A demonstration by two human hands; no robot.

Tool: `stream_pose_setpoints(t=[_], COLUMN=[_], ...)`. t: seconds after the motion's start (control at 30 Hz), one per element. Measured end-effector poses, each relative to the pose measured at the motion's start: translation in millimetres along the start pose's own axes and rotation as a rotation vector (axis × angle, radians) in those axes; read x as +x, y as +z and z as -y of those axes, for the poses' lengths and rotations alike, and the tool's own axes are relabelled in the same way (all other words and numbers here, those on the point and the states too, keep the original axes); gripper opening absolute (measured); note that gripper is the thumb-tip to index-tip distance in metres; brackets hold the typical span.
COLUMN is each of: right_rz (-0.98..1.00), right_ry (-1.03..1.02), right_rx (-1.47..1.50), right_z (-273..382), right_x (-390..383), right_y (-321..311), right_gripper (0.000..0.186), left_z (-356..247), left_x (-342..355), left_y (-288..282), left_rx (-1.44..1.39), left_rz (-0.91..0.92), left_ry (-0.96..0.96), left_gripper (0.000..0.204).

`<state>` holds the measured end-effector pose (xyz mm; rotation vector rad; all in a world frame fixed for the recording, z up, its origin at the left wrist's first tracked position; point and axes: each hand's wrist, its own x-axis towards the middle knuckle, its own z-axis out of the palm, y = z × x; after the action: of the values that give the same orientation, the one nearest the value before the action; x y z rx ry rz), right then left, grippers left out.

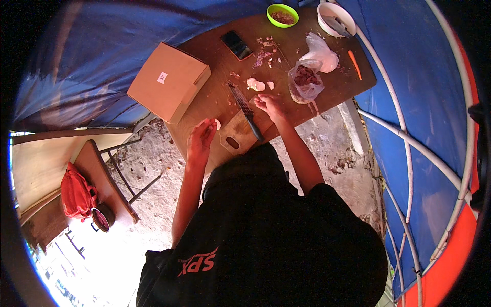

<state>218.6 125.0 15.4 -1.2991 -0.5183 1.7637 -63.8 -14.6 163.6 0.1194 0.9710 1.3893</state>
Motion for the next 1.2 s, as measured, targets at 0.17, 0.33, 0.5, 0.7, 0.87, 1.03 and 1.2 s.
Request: stream_pose_setpoints(t=[0.17,0.33,0.5,0.7,0.87,1.03,1.2], right_rz=[-0.24,-0.431,-0.484,-0.221,-0.176,-0.278,-0.222], right_ry=[-0.05,-0.043,-0.064,-0.468,-0.57,-0.48,-0.525], right_rx=[0.072,0.002,0.114,-1.072,-1.258,-1.128,-1.392], right_z=[3.6,21.1,37.4,0.4,-45.0,-47.6,-56.5], right_x=[36.8,55.9,46.9,-16.0,-55.0,-52.8,-53.1], right_y=[-24.5,-42.9,-34.5,-3.9,33.2,40.5,26.9], right_gripper=[0.012,0.022,0.024,0.032,0.041,0.03,0.031], left_z=[3.3,6.9,22.6,44.1,57.5,96.7,138.1], left_x=[3.0,7.6,18.4,16.4,15.9,36.0,58.2], left_y=[-2.1,-6.7,-26.5,-54.8,-75.8,-93.7,-96.7], left_rx=[0.001,0.0,0.005,0.043,0.477,0.305,0.571], left_rz=[0.046,0.005,-0.047,-0.049,0.056,0.048,0.028], left_ry=[0.015,-0.083,-0.156,-0.207,-0.143,-0.242,-0.232], left_gripper=[0.036,0.036,0.033,0.026,0.03,0.032,0.028])
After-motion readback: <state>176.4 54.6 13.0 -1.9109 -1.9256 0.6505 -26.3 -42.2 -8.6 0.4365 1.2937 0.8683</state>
